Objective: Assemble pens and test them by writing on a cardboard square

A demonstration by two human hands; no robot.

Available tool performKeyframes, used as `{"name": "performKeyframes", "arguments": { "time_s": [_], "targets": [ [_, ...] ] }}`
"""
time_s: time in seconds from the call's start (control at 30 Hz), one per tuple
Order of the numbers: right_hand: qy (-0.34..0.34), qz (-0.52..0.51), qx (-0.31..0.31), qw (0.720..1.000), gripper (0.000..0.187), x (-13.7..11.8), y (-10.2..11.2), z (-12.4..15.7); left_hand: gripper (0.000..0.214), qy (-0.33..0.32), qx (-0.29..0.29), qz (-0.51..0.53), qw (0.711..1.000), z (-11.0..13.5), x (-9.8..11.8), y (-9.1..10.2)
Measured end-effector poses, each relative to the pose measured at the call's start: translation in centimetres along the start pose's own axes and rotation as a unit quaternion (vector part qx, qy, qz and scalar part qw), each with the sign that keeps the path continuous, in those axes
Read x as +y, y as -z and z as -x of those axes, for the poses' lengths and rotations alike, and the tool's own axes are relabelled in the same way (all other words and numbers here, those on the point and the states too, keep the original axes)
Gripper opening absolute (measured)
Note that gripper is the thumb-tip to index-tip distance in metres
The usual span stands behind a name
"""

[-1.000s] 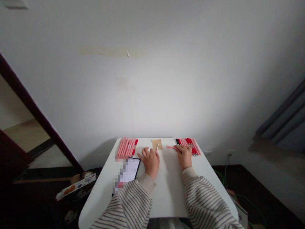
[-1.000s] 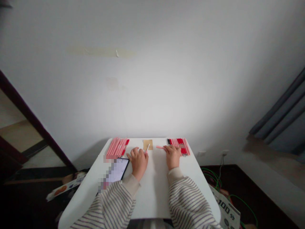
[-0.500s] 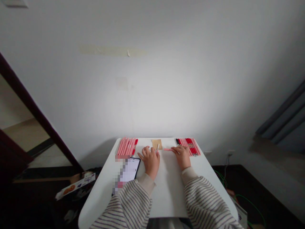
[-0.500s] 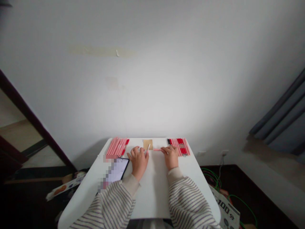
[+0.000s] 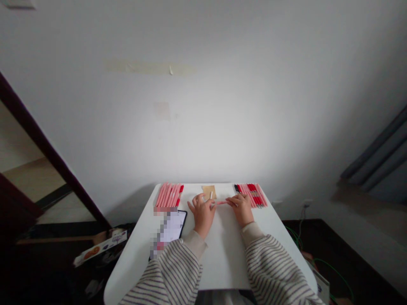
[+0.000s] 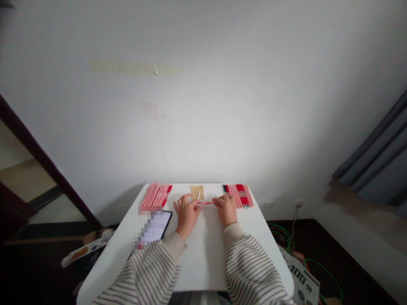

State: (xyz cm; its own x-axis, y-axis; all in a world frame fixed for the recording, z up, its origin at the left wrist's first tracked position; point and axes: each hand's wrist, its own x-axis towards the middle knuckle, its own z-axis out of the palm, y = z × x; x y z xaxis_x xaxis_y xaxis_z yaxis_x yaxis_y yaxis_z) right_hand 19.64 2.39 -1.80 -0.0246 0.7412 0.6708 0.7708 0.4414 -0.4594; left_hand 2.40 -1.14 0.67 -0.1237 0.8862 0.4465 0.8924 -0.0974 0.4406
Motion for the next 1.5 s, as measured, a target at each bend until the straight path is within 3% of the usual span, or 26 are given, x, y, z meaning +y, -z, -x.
{"name": "performKeyframes", "arguments": {
  "time_s": [0.2, 0.93, 1.23, 1.5],
  "targets": [
    [0.015, 0.01, 0.001, 1.0, 0.016, -0.15, -0.13, 0.03, 0.01, 0.012, -0.021, 0.008, 1.0, -0.1, 0.11, 0.1],
    [0.026, -0.013, -0.022, 0.999, 0.015, 0.13, -0.32, 0.05, 0.009, 0.005, -0.019, 0.023, 1.0, -0.11, -0.11, -0.22],
    [-0.006, 0.019, -0.064, 0.998, 0.021, -0.19, -0.04, 0.24, 0.008, 0.01, -0.02, 0.011, 1.0, -0.06, 0.17, 0.07],
    [-0.03, 0.019, -0.042, 0.999, 0.019, -0.21, 0.14, 0.15, 0.011, 0.004, 0.002, 0.006, 1.0, 0.02, 0.24, 0.26]
  ]
}}
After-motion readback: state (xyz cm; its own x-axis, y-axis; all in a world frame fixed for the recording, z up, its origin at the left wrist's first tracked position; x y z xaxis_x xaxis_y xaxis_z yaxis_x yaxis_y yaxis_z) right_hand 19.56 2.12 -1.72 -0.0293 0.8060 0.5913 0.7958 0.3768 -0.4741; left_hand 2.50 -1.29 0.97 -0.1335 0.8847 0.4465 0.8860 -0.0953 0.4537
